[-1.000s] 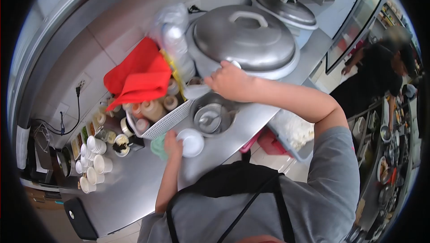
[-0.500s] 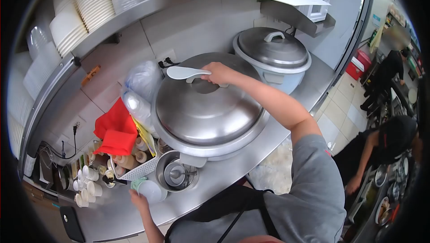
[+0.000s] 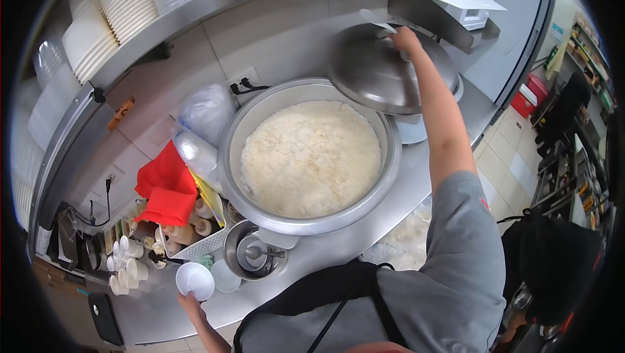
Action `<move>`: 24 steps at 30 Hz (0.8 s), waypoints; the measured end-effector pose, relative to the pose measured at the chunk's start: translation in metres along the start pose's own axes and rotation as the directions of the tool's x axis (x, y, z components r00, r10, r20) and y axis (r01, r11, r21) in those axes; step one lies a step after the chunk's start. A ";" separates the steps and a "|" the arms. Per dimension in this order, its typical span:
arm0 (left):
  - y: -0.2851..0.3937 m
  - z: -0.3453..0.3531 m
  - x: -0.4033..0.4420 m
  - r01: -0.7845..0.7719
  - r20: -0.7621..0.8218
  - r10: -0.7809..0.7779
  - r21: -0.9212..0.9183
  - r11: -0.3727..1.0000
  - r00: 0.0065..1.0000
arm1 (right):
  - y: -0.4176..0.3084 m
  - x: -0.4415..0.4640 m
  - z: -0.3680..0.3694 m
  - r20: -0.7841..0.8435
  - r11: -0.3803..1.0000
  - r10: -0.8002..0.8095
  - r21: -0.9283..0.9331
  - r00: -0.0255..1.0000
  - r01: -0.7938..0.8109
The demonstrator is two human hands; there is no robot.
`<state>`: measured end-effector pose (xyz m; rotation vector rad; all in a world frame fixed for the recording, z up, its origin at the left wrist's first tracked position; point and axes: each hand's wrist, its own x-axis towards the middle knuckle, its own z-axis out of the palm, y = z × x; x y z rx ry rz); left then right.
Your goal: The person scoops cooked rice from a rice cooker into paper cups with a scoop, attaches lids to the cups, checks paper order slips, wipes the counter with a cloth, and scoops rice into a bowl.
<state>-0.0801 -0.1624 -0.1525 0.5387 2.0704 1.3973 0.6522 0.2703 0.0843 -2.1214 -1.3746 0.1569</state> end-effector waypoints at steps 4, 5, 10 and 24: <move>0.002 0.005 -0.007 0.006 -0.002 -0.006 -0.109 0.994 1.000 | 0.036 0.036 0.028 -0.016 0.984 0.094 -0.150 0.995 -0.095; 0.001 0.005 -0.005 -0.011 0.011 0.013 -0.129 0.992 1.000 | 0.051 0.053 0.043 -0.120 0.983 0.038 -0.174 0.992 -0.059; 0.018 0.016 -0.006 -0.013 0.077 0.033 -0.241 0.970 0.997 | 0.012 0.017 0.024 -0.242 0.899 -0.218 -0.427 0.946 0.098; 0.175 0.266 -0.039 -0.129 0.150 0.473 -0.852 0.508 0.868 | -0.184 -0.182 0.214 0.241 0.141 -0.887 -0.671 0.393 0.728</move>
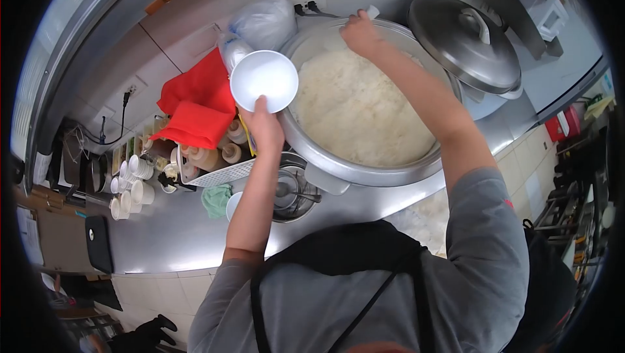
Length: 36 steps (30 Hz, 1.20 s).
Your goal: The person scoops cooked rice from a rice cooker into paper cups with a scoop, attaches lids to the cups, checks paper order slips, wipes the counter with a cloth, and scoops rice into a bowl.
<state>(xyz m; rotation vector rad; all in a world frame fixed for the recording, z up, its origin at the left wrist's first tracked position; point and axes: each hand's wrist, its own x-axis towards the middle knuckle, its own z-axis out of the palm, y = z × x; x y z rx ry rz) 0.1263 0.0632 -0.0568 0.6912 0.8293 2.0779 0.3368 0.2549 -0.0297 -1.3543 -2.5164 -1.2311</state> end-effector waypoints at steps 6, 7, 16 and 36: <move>-0.009 -0.002 0.006 0.033 -0.009 -0.033 -0.022 0.999 0.999 | -0.023 0.004 -0.045 0.307 0.951 -0.143 0.304 0.941 0.045; -0.008 -0.003 0.006 0.052 -0.005 -0.052 -0.020 0.998 0.999 | -0.023 0.002 -0.046 0.291 0.929 -0.171 0.367 0.942 0.055; -0.006 -0.001 0.004 0.073 -0.012 -0.074 -0.021 0.997 0.997 | -0.030 0.014 -0.039 0.175 0.783 -0.377 0.585 0.910 0.211; -0.007 -0.001 0.003 0.042 -0.035 -0.042 -0.016 0.999 0.998 | -0.011 0.016 -0.067 0.259 0.929 -0.360 0.183 0.896 0.321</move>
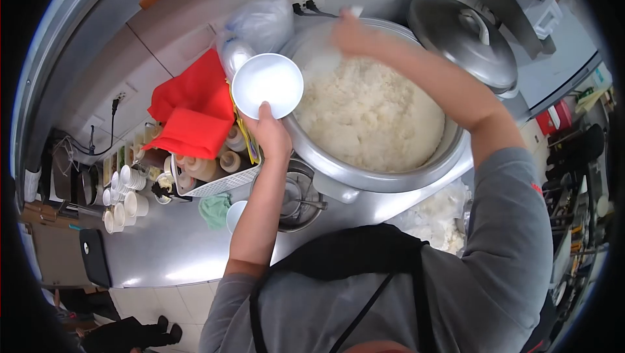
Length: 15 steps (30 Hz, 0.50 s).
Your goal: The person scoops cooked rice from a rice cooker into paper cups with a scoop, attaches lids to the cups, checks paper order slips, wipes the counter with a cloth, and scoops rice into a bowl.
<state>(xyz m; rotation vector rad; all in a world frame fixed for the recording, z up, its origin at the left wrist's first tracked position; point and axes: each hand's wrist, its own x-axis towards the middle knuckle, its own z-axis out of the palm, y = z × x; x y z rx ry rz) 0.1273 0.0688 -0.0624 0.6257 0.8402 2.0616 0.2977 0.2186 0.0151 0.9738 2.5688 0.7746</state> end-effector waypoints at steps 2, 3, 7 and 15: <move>-0.001 -0.003 0.002 -0.023 0.004 0.023 0.050 0.998 1.000 | 0.045 0.008 0.027 -0.100 0.984 0.114 -0.125 0.988 -0.126; -0.001 -0.003 0.001 -0.022 0.006 0.022 0.052 0.998 1.000 | 0.053 0.006 0.031 -0.113 0.972 0.153 -0.163 0.982 -0.170; 0.000 -0.001 0.003 -0.015 -0.001 0.015 0.027 1.000 1.000 | 0.042 0.014 0.038 0.050 0.981 0.187 -0.065 0.981 -0.183; -0.005 -0.007 0.005 -0.036 0.020 0.035 0.053 0.998 0.999 | 0.031 0.016 0.050 0.028 0.985 0.100 0.142 0.995 -0.103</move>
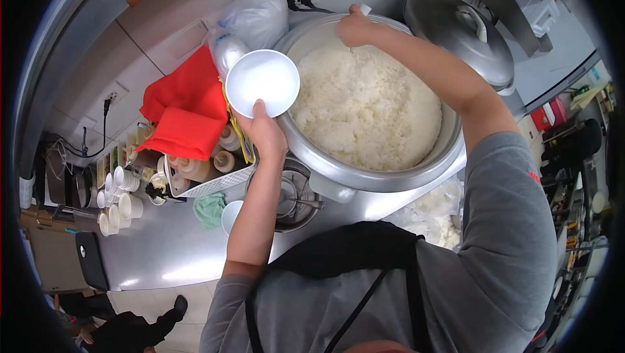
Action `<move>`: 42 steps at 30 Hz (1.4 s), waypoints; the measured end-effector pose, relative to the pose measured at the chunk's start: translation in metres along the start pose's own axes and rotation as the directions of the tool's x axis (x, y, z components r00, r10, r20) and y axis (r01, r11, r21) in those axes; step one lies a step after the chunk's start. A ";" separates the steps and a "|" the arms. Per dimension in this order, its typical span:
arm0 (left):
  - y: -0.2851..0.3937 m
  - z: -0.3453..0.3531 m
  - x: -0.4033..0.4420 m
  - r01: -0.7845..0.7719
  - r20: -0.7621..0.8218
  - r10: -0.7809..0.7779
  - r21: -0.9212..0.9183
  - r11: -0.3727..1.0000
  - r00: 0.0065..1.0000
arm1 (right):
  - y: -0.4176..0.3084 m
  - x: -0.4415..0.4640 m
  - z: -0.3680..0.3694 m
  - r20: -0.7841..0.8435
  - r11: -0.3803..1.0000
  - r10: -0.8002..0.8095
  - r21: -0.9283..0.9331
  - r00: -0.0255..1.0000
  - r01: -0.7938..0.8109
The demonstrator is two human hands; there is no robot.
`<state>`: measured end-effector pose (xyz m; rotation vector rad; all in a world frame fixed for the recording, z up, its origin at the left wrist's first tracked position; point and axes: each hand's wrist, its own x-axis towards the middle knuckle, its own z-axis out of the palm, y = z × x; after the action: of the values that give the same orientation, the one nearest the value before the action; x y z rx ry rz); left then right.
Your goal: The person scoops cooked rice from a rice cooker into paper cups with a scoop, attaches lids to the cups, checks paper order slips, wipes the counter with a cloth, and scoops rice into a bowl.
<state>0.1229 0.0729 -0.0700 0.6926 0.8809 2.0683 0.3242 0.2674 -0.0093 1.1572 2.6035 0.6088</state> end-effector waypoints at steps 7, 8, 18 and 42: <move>0.003 0.004 -0.002 0.007 -0.012 -0.007 -0.015 1.000 1.000 | -0.004 -0.011 0.015 -0.016 0.990 -0.039 0.134 0.999 0.041; 0.004 0.004 -0.002 0.002 -0.011 -0.002 -0.019 1.000 1.000 | -0.009 -0.015 0.015 -0.022 0.987 -0.070 0.143 0.997 0.072; 0.002 0.005 -0.003 -0.014 -0.021 0.014 -0.009 1.000 1.000 | -0.056 -0.052 0.006 -0.156 0.947 -0.145 0.265 0.977 0.183; 0.003 0.007 0.001 -0.095 0.129 0.083 0.088 0.992 0.988 | -0.139 -0.100 -0.022 -0.213 0.945 -0.327 -0.058 0.921 0.322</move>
<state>0.1258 0.0742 -0.0630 0.9178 0.8947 2.0461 0.2921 0.1025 -0.0496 0.6557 2.8763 0.7235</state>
